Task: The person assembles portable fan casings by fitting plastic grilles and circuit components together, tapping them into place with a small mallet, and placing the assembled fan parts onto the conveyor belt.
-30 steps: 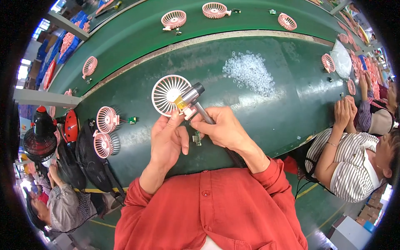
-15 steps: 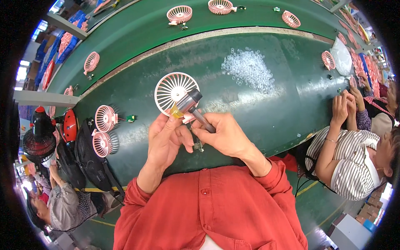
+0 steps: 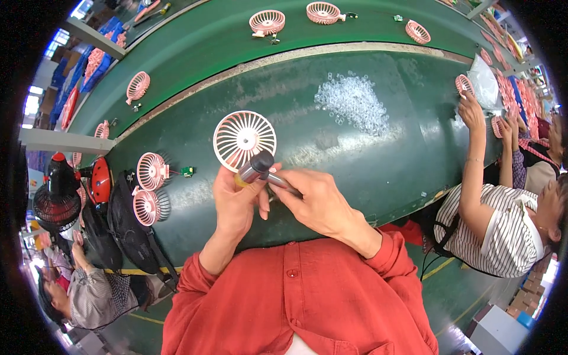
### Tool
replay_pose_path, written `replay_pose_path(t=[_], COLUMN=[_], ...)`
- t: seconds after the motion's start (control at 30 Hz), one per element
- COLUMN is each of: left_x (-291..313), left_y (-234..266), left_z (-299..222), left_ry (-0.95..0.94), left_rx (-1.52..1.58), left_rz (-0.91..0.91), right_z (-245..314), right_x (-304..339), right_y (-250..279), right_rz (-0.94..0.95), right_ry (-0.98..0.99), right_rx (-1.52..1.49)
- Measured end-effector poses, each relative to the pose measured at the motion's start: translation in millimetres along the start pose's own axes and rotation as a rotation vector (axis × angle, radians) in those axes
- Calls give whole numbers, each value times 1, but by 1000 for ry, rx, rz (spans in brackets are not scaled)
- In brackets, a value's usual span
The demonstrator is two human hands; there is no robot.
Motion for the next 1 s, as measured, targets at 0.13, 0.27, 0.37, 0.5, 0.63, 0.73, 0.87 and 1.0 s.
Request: replay_pose_path(t=[0.13,0.27,0.37,0.5,0.63,0.73,0.87,1.0], left_x=[5,11,14,19,26,22,17,7], left_y=[-5,-12,-4,-19,-15,-9,-6,6], left_z=[-8,-11,-9,-18,-19,-13,-17,-22], left_ry=[-47,-97,-247,-288,-339,-359,-197,-60], left_rx=[-168,-247,-382,-162,-257,-373,-338,-149], left_rz=[-49,-36,24,85,162,98,-10,-75], right_z=[10,18,17,18,16,17,15,-1], right_x=[5,1,3,12,18,15,4,4], right_y=[10,7,1,-4,-11,-12,5,12], right_rz=[-226,-194,-113,-154,-89,-56,-225,-240], right_ry=[342,478,514,563,533,486,419,-16], right_rx=[244,329,370,343,397,345,334,-5])
Point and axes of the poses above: each hand's wrist, its own x-axis away from the middle knuckle, its own y-axis out of the back of the hand, z = x × y, the point moved 5 cm from there along -x, towards the middle knuckle, and after that the axes turned 3 degrees about -z, right-handed, at the moved point
